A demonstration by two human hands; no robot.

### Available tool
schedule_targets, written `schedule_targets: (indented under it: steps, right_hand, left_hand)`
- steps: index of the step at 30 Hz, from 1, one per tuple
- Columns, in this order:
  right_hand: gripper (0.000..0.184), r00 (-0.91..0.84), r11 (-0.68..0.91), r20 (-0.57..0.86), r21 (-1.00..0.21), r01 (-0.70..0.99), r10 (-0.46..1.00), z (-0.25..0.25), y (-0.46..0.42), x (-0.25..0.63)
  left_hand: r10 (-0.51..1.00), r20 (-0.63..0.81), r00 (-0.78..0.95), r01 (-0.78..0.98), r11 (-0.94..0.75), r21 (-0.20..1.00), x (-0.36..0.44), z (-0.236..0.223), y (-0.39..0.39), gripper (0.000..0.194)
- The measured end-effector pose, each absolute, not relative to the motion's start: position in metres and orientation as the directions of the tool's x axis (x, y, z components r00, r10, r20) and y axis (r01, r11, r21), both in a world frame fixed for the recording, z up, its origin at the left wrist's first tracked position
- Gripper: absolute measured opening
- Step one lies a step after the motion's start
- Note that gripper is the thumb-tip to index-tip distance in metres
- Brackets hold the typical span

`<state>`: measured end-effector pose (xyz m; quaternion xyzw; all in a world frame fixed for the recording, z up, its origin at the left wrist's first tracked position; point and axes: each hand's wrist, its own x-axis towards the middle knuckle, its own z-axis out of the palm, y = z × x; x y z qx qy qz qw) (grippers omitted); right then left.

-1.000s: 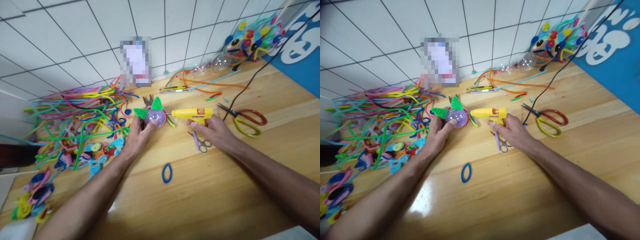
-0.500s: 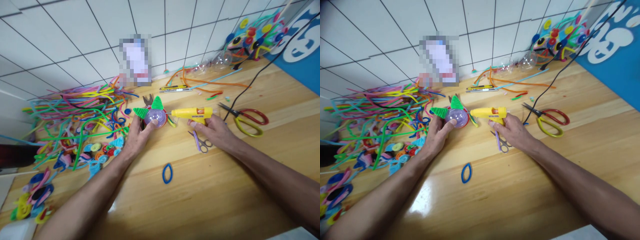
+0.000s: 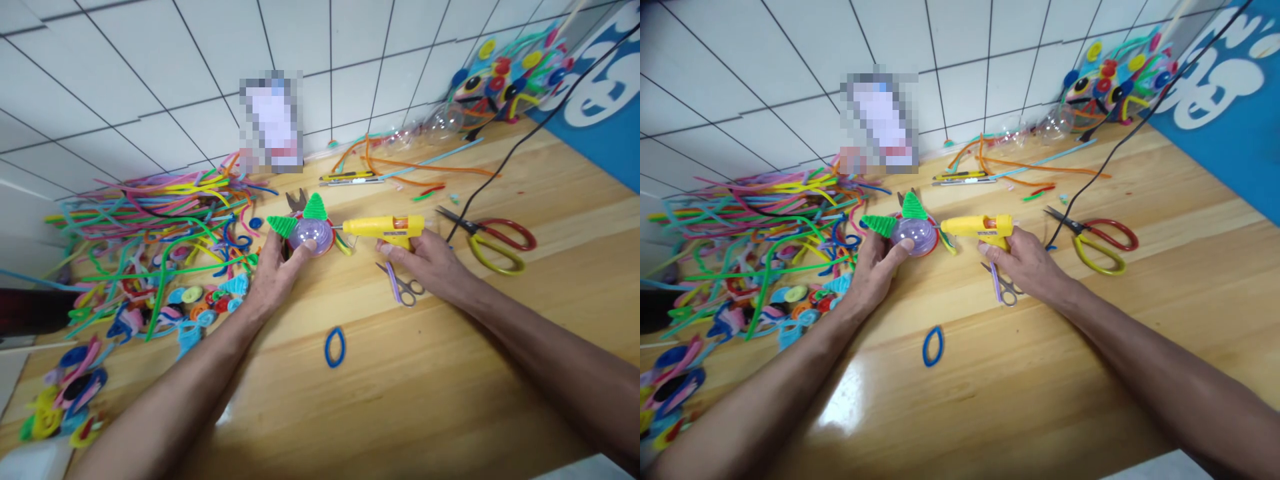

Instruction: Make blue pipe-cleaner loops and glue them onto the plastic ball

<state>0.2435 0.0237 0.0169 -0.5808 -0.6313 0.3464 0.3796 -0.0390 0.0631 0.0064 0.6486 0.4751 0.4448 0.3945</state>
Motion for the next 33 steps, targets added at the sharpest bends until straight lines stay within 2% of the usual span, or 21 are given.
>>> schedule_targets:
  steps: [5,12,26,33]
  right_hand:
    - [0.025,-0.073,0.069,0.035,-0.846,0.528,0.997,0.017,0.025,0.2448]
    - [0.024,-0.057,0.087,0.068,-0.866,0.493,0.996,0.0152,0.025,0.2444]
    - [0.028,-0.051,0.047,0.026,-0.886,0.461,0.998,0.013,0.0253,0.2455]
    - [0.019,-0.056,0.049,0.027,-0.895,0.443,0.998,0.0101,0.0251,0.2468]
  left_hand:
    - [0.965,0.202,0.166,0.264,-0.241,0.934,-0.0397,0.0065,0.0633,0.044]
    - [0.963,0.211,0.166,0.259,-0.249,0.933,-0.039,0.0057,0.0637,0.048]
    - [0.958,0.207,0.198,0.25,-0.254,0.934,-0.0405,0.007,0.0649,0.05]
    - [0.958,0.213,0.193,0.247,-0.258,0.934,-0.0395,0.0077,0.0646,0.049]
